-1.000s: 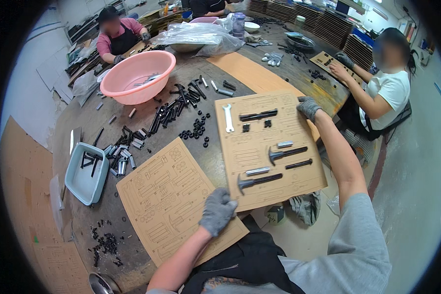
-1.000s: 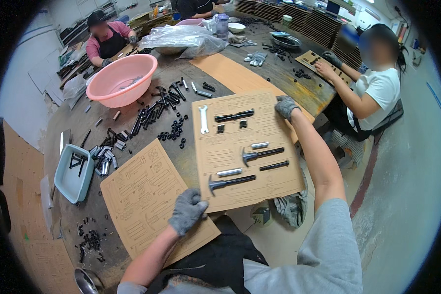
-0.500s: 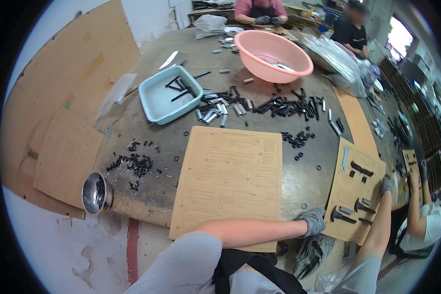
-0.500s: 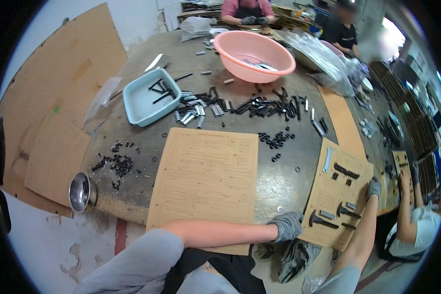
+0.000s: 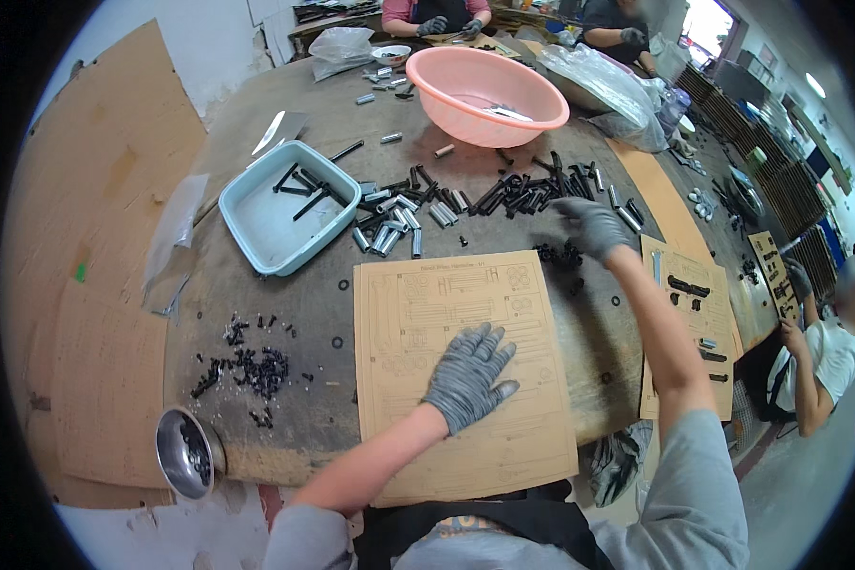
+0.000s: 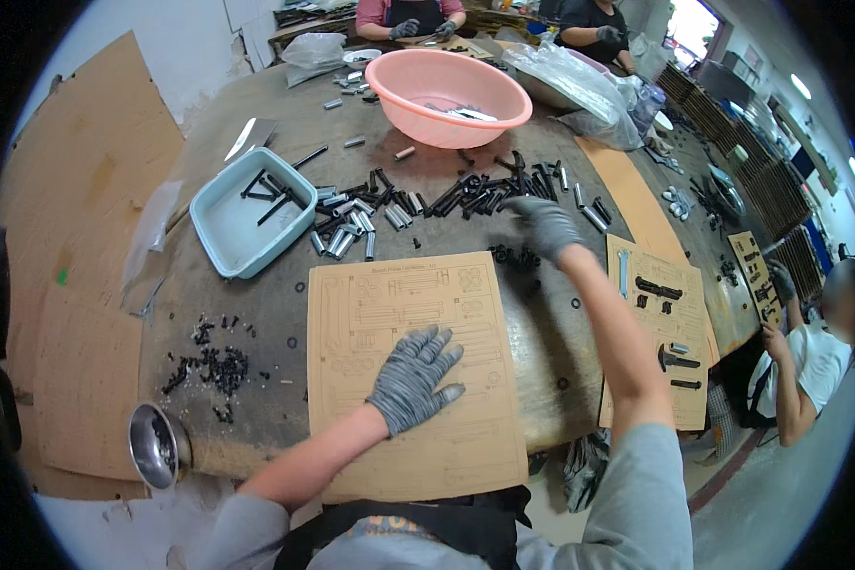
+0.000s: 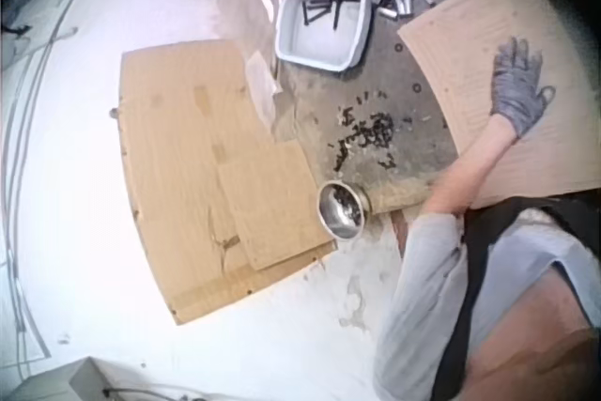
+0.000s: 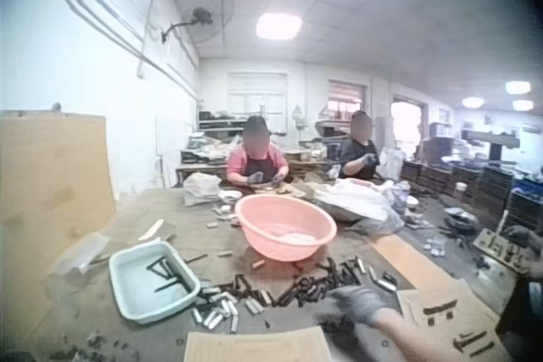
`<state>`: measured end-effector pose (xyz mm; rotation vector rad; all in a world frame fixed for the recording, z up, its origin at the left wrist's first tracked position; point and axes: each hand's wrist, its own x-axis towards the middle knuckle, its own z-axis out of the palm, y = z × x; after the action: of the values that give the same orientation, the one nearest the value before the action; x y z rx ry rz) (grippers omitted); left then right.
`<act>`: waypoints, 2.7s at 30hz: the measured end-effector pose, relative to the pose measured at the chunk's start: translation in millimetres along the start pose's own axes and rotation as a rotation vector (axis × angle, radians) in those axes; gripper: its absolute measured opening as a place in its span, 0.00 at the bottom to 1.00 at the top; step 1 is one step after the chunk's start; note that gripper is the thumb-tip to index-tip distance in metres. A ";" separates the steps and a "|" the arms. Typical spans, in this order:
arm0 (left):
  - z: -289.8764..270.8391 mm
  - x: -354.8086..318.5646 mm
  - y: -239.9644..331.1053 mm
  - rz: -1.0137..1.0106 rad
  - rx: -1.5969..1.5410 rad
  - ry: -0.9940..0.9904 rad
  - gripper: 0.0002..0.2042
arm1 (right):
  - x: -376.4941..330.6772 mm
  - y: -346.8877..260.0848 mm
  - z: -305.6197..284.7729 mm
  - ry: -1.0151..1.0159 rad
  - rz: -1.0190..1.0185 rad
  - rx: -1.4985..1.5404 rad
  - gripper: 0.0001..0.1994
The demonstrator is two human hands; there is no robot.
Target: The person assembles small mechanical parts on a cardboard template at a workbench. They pick up cylindrical rods, nuts, and washers, then use a wrench to tighten the components together before placing the finished assemblies on the table.
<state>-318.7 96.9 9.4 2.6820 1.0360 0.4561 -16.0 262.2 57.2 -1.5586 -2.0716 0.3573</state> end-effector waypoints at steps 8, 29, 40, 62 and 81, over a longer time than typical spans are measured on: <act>4.9 -1.7 -5.4 0.004 -0.045 -0.012 0.27 | 112.1 -34.4 81.9 -0.304 -0.302 -0.897 0.13; -36.4 -11.6 -32.1 -0.458 -0.407 0.157 0.12 | -49.8 -152.5 80.8 -0.424 -0.331 -0.395 0.09; -27.3 28.7 -58.6 -0.437 -0.244 0.092 0.25 | -47.8 -143.0 76.9 -0.376 -0.281 -0.359 0.14; -8.5 37.9 -70.4 -0.334 -0.284 0.164 0.10 | 89.6 -86.3 96.1 -0.074 0.130 -0.239 0.14; -17.8 39.7 -66.1 -0.299 -0.298 0.173 0.12 | 160.9 -98.2 117.9 -0.369 0.211 -0.423 0.17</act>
<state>-337.9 173.6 12.7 2.2134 1.2773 0.7260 -193.1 396.3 47.7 -2.1039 -2.3780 0.3134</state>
